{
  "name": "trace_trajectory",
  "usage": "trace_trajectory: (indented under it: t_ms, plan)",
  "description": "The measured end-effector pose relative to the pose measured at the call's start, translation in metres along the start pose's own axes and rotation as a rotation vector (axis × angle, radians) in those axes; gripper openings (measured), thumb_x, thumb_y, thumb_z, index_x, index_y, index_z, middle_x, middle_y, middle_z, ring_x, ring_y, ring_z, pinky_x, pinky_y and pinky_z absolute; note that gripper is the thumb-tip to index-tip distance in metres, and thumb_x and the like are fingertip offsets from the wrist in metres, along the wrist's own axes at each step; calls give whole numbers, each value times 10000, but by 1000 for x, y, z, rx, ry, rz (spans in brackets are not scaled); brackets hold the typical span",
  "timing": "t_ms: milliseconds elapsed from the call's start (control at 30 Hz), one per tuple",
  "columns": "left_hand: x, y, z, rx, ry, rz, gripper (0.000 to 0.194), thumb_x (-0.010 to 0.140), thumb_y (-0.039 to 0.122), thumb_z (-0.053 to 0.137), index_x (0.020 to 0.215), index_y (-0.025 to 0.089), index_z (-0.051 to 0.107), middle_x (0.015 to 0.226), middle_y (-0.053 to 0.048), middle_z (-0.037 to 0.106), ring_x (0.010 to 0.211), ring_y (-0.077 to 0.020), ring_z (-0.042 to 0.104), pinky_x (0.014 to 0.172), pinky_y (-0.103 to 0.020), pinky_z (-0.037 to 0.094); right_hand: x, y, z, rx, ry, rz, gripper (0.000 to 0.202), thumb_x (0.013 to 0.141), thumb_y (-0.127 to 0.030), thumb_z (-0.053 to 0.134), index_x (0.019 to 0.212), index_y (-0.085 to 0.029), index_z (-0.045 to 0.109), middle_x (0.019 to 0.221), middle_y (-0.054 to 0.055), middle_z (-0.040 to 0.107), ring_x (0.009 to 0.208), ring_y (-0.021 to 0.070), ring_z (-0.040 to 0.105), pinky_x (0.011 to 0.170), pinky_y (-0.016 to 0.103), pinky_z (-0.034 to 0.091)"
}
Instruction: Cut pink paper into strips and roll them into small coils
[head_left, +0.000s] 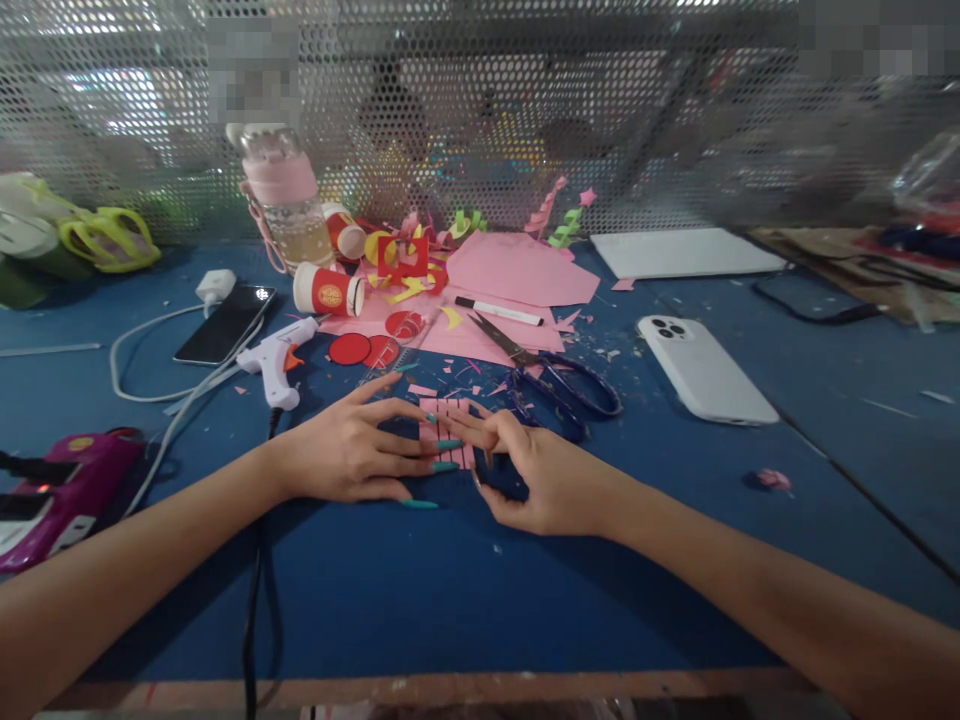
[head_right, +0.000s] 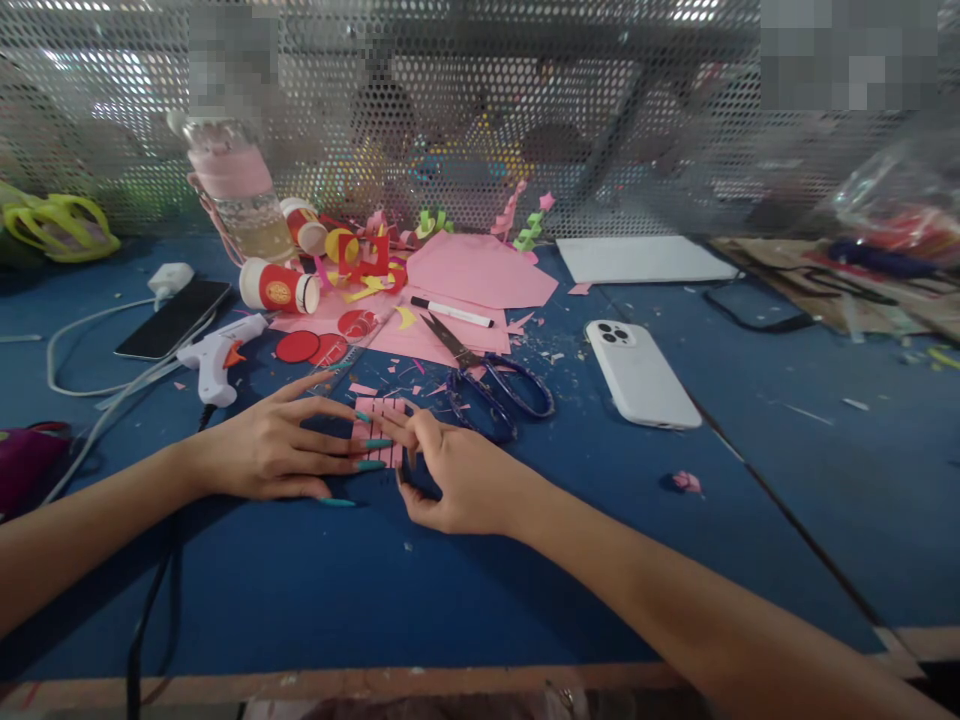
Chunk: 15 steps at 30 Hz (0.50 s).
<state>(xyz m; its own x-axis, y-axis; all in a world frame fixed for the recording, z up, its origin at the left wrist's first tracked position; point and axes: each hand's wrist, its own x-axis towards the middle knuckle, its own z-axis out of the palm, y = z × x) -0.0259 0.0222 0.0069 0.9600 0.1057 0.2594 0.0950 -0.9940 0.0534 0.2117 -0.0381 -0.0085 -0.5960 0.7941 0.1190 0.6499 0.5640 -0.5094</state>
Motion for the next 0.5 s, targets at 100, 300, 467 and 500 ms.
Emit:
trace_trajectory:
  t_ms: [100,300,467,500]
  plan:
    - [0,-1,0,28,-10,11,313,881,394,451,1094,252,631,1044,10,700,1135,-196,519,1127,-448,62,0,0,0,16,2,-2,313,733,-177,501,1017,-197,372,980,133,682,869,267,674,702,331,537]
    - [0,0,0,7,-18,-12,313,868,398,478,1101,253,628,1063,4,692,1138,-198,523,1127,-448,62,0,0,0,8,4,10,320,724,-182,510,1015,-198,379,955,131,690,875,273,674,708,331,535]
    - [0,-1,1,-34,4,-30,335,852,419,496,1115,249,616,1068,-7,690,1148,-200,509,1120,-469,82,-1,0,1,-9,7,11,293,725,-187,507,985,-197,372,924,134,691,839,273,682,692,326,533]
    - [0,-1,1,-39,10,-30,333,851,416,500,1103,238,624,1071,-8,689,1147,-201,508,1120,-465,89,-1,0,1,-10,10,9,291,725,-186,508,980,-200,369,934,135,690,828,270,685,687,326,534]
